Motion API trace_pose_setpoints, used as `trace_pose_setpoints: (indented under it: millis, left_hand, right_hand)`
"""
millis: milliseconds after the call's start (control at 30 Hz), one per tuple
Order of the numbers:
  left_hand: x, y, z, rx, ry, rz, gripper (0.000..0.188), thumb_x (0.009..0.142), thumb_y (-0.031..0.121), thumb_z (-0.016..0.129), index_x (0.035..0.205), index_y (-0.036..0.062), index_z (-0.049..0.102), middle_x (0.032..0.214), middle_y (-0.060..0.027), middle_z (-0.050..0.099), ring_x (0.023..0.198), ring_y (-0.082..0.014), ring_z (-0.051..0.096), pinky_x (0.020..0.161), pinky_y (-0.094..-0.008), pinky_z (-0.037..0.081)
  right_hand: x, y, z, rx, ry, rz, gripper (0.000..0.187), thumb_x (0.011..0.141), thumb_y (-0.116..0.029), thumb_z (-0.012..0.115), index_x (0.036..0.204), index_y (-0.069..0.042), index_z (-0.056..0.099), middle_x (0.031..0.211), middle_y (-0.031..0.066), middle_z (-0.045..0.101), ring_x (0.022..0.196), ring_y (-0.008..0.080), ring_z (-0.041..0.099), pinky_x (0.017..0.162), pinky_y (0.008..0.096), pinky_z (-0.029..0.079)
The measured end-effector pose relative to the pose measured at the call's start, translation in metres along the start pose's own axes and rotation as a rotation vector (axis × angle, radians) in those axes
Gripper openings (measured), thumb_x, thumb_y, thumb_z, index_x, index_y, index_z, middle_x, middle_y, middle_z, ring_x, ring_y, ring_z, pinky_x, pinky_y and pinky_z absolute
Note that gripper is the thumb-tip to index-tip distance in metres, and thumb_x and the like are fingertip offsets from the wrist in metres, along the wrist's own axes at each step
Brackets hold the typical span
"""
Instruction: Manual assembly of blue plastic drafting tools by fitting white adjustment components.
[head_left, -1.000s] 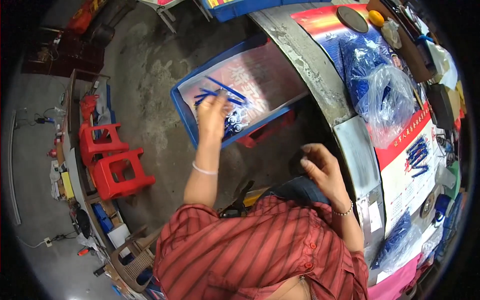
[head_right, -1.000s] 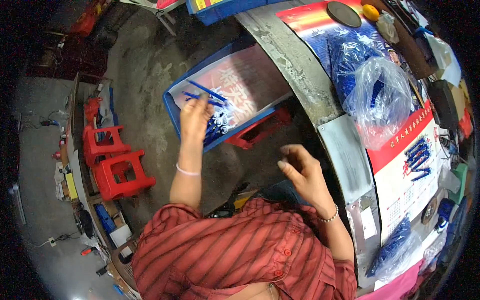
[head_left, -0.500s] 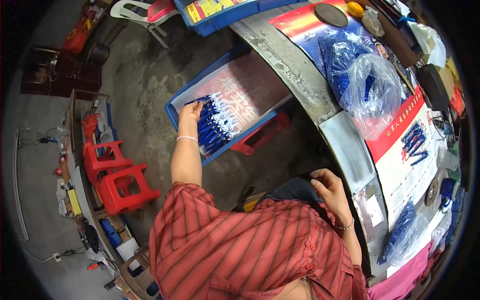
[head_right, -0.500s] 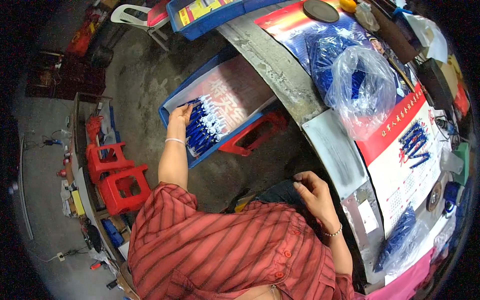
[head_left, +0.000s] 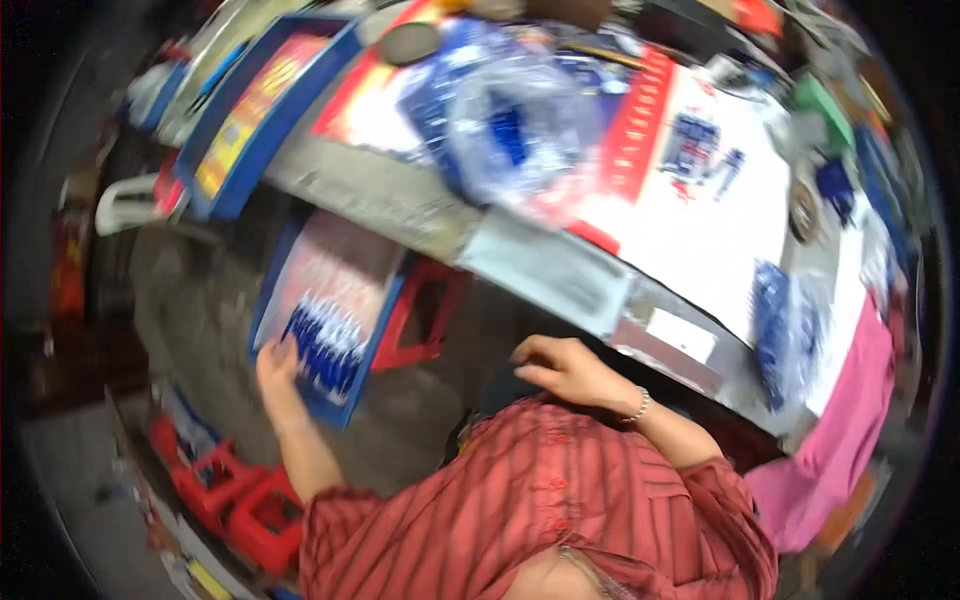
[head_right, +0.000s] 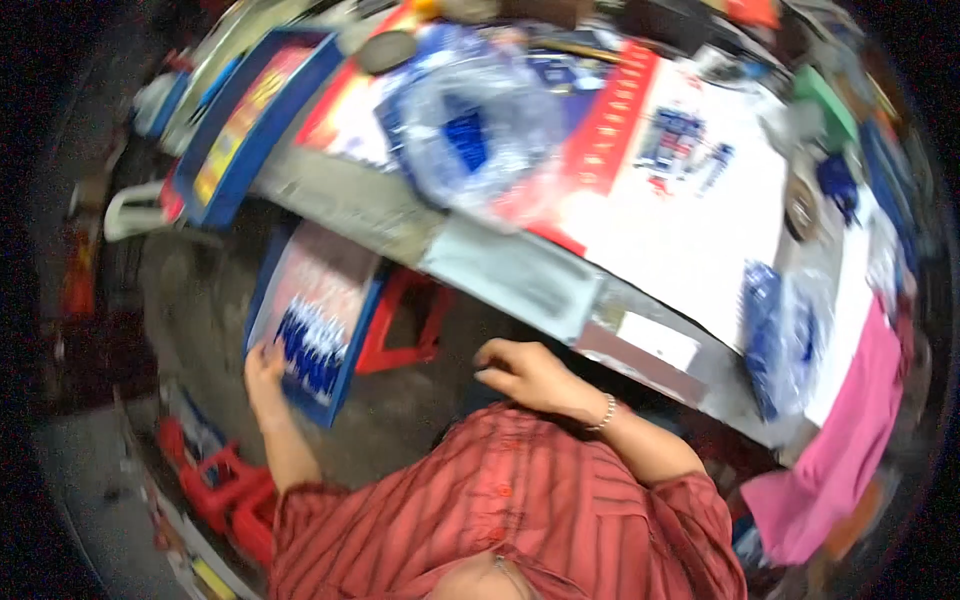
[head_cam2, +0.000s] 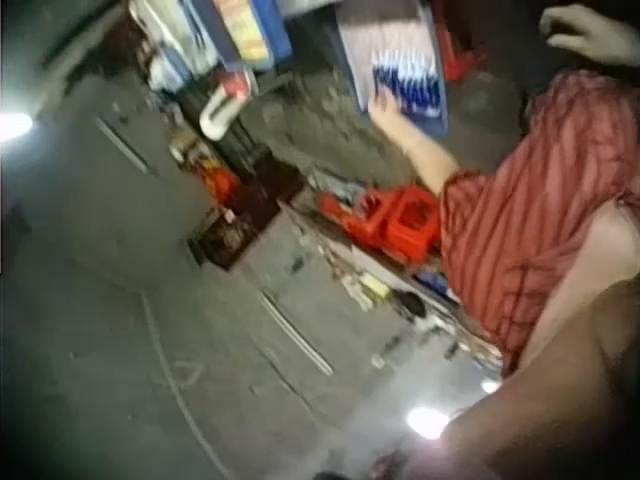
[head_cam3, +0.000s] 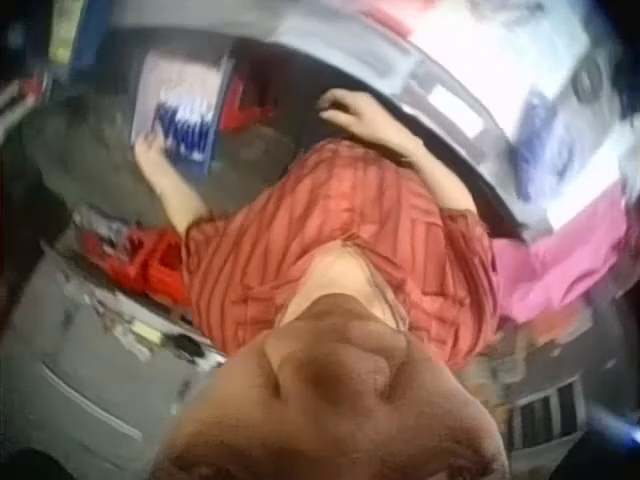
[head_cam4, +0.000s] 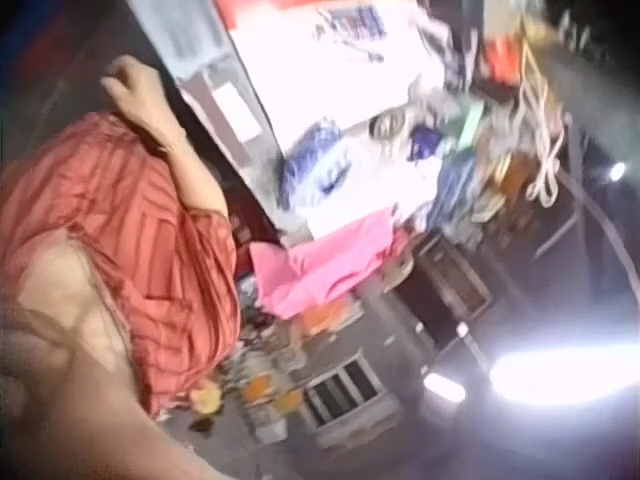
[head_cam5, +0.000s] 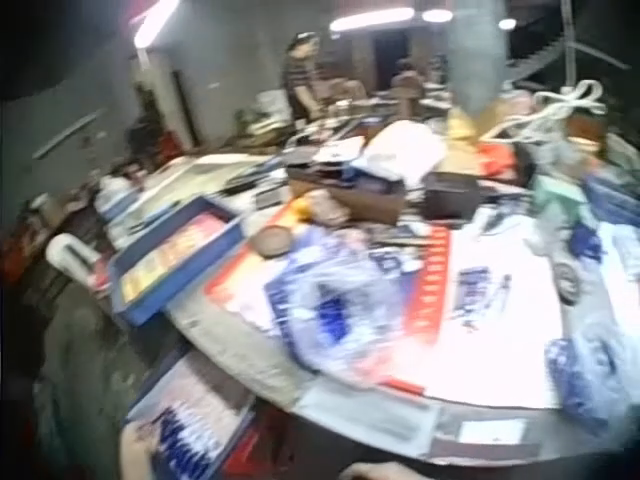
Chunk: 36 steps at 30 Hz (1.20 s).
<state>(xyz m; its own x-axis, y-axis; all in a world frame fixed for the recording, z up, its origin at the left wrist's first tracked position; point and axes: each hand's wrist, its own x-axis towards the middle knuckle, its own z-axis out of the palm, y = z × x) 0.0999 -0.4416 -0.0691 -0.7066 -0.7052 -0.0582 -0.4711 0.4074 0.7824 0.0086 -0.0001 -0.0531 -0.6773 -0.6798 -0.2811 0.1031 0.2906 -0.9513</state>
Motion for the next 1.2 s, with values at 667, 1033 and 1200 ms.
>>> trace_pose_setpoints:
  millis: [667, 1033, 1200]
  left_hand:
    - [-0.184, 0.400, 0.479, 0.413, -0.572, 1.412, 0.015, 0.081, 0.007, 0.053, 0.093, -0.0024, 0.053, 0.088, -0.0233, 0.062, 0.072, -0.0340, 0.065, 0.061, -0.0413, 0.053]
    - [-0.182, 0.435, 0.458, 0.146, -1.182, 0.909, 0.037, 0.071, 0.005, 0.061, 0.105, -0.0100, 0.058, 0.073, -0.0097, 0.062, 0.061, -0.0151, 0.057, 0.055, -0.0278, 0.045]
    - [-0.198, 0.397, 0.364, -0.233, -1.471, 0.424, 0.029, 0.076, 0.006, 0.064, 0.103, -0.0056, 0.060, 0.072, 0.0006, 0.056, 0.057, -0.0040, 0.048, 0.049, -0.0190, 0.037]
  right_hand:
    - [-0.166, 0.011, -0.056, 0.113, 0.534, 0.059, 0.023, 0.085, -0.019, 0.061, 0.100, -0.001, 0.058, 0.089, 0.0125, 0.064, 0.079, 0.0220, 0.062, 0.069, 0.0307, 0.048]
    - [-0.195, 0.026, -0.074, 0.237, 0.746, -0.015, 0.018, 0.087, -0.009, 0.060, 0.101, 0.002, 0.059, 0.088, 0.0032, 0.061, 0.079, 0.0082, 0.055, 0.071, 0.0239, 0.047]
    - [-0.186, 0.013, -0.095, 0.504, 1.069, -0.086, 0.014, 0.088, -0.007, 0.056, 0.101, -0.001, 0.058, 0.081, 0.0001, 0.058, 0.065, 0.0044, 0.050, 0.057, 0.0192, 0.042]
